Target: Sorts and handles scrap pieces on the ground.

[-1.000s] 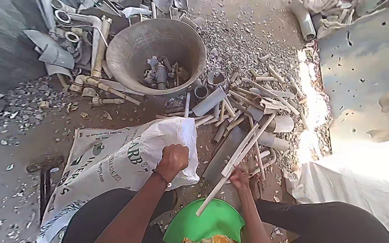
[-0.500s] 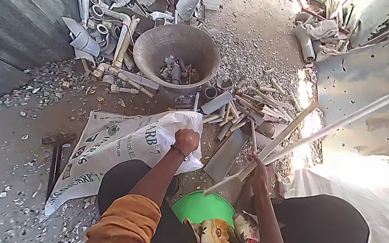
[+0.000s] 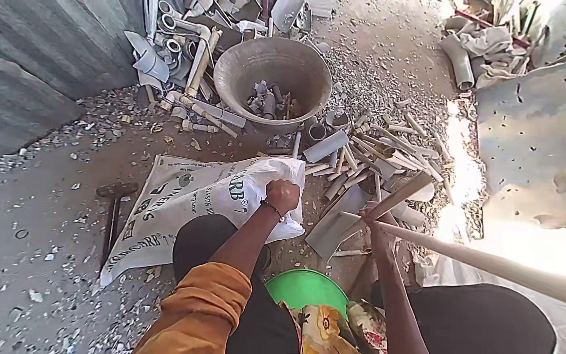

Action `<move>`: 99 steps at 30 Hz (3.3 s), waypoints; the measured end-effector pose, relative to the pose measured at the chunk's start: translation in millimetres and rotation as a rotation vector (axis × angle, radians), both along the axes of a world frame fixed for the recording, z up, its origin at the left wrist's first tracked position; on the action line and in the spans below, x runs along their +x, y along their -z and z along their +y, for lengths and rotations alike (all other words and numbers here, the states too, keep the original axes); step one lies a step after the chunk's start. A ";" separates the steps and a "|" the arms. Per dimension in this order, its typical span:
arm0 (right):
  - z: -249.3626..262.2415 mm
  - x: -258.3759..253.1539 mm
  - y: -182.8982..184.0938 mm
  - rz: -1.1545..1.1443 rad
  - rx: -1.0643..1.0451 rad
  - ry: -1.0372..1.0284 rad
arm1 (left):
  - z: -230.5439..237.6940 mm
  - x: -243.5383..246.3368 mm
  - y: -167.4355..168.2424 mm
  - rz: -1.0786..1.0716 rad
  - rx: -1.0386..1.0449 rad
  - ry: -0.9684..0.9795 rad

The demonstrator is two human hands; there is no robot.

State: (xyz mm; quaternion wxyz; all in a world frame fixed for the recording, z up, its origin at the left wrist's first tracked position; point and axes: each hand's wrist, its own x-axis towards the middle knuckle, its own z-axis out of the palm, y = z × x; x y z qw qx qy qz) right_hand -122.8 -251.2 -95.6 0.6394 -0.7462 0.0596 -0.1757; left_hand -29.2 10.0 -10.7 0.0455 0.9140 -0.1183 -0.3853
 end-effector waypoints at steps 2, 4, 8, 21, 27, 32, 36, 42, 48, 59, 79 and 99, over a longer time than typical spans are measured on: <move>-0.4 -2.0 -6.7 -0.003 0.003 -0.031 | -0.5 -2.0 -1.8 -0.003 0.005 0.014; -0.7 -1.1 -15.4 -0.027 0.033 -0.063 | -1.8 -2.6 -5.5 -0.005 0.016 0.023; -1.2 -4.2 -29.5 0.026 -0.073 -0.086 | -7.1 -1.9 -6.4 0.018 0.029 0.022; -45.7 -21.8 -56.3 0.134 0.118 -0.123 | -10.1 0.3 -3.9 0.026 0.065 0.040; -91.3 -34.6 -63.9 -0.192 0.475 -0.278 | -12.0 -0.7 -4.7 0.022 0.088 0.061; -99.8 -42.6 -75.6 -0.286 0.565 -0.194 | -14.3 -1.8 -4.2 0.014 0.109 0.072; -107.6 -45.1 -73.7 -0.302 0.592 -0.117 | -14.3 -1.2 -3.6 0.020 0.118 0.081; -106.5 -39.9 -75.8 -0.230 0.728 0.267 | -14.2 1.0 -7.3 0.040 0.128 0.064; -100.5 -32.7 -78.4 -0.026 0.820 0.643 | -12.1 5.4 -5.8 0.041 0.138 0.039; -19.1 9.2 -51.7 0.367 0.899 0.658 | -12.2 6.5 -9.9 0.051 0.123 0.043; 130.2 65.1 87.7 0.881 0.754 -0.187 | -2.0 13.3 -26.3 0.115 0.121 0.076; 19.8 -58.7 213.1 1.234 -0.065 0.231 | -16.3 15.6 -17.6 0.142 0.161 0.088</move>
